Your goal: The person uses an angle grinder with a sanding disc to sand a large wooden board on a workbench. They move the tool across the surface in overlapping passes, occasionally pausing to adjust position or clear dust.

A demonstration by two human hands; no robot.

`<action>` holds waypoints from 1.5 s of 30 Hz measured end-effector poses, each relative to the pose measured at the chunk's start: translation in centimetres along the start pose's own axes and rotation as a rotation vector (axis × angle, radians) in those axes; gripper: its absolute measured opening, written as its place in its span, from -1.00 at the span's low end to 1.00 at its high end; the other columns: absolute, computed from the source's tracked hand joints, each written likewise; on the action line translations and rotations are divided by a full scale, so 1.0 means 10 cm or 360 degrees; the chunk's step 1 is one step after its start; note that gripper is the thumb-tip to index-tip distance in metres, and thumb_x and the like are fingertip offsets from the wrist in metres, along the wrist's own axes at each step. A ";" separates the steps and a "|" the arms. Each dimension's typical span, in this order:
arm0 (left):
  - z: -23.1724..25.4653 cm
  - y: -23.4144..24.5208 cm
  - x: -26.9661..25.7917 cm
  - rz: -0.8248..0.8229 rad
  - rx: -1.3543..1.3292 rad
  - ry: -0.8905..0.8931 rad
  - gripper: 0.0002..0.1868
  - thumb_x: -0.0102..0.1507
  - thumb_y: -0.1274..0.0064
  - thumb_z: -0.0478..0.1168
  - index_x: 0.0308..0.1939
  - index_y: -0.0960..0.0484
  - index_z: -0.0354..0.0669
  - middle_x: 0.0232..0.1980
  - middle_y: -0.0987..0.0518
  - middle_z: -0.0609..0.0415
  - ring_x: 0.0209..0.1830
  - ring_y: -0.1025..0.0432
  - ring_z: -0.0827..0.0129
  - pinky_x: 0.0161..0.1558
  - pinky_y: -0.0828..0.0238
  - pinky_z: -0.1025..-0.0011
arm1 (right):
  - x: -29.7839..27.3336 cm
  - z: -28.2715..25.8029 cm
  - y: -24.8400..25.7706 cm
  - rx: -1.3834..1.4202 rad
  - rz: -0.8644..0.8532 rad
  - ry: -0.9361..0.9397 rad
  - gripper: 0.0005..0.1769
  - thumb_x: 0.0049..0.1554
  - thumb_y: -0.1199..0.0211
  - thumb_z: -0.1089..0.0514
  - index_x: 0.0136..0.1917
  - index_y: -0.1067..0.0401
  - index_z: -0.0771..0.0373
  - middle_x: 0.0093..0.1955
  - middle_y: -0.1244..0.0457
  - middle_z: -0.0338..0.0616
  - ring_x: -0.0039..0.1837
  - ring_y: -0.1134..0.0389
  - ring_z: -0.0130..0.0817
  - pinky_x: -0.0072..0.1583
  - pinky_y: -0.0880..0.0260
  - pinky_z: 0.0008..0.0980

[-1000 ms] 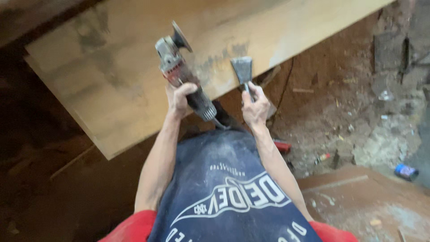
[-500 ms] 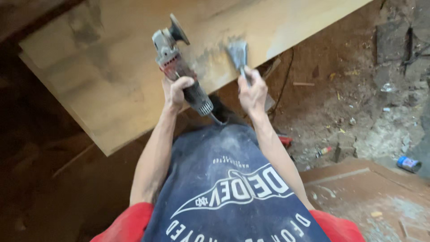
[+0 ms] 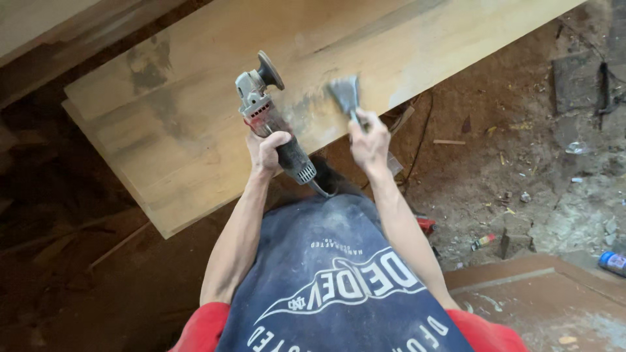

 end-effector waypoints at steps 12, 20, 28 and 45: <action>0.05 0.17 -0.36 0.0181 -0.0060 0.0019 -0.52 -0.08 -0.10 -0.39 -0.05 -0.56 -0.36 -0.24 -0.62 0.00 -0.27 -0.55 0.26 -0.17 -0.55 0.32 | 0.00 0.02 0.06 0.0112 -0.0046 -0.0024 -0.55 0.18 -0.24 0.10 0.31 -0.45 0.29 -0.27 -0.37 -0.03 -0.31 -0.34 -0.39 -0.21 -0.36 -0.38; 0.18 0.26 -0.40 0.0309 0.0003 -0.0041 -0.51 -0.10 -0.09 -0.38 -0.05 -0.58 -0.38 -0.24 -0.63 0.00 -0.26 -0.57 0.26 -0.13 -0.57 0.33 | 0.03 -0.06 0.10 0.0108 -0.0156 0.0061 -0.56 0.17 -0.24 0.10 0.29 -0.46 0.30 -0.30 -0.36 -0.10 -0.30 -0.33 -0.44 -0.25 -0.32 -0.40; 0.15 0.17 -0.25 0.0314 0.0048 -0.0074 -0.58 -0.09 -0.11 -0.37 -0.12 -0.58 -0.37 -0.27 -0.61 0.01 -0.30 -0.55 0.27 -0.19 -0.54 0.34 | 0.16 -0.03 0.19 0.0011 -0.0215 0.0208 -0.58 0.15 -0.28 0.11 0.27 -0.49 0.28 -0.13 -0.42 -0.08 -0.19 -0.40 -0.47 -0.16 -0.44 -0.42; 0.14 0.17 -0.23 0.0383 0.0147 -0.0147 -0.54 -0.09 -0.14 -0.38 -0.08 -0.57 -0.32 -0.24 -0.60 0.09 -0.28 -0.53 0.34 -0.19 -0.52 0.39 | 0.14 -0.28 0.22 0.0023 -0.0297 0.0610 -0.59 0.23 -0.32 0.19 0.30 -0.47 0.41 0.02 -0.40 -0.19 0.03 -0.44 -0.49 0.04 -0.45 -0.44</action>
Point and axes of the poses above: each hand's wrist, its own x-axis towards the middle knuckle, its own y-axis out of the back of the hand, z = x × y, the point moved 7 cm from there along x, towards the middle knuckle
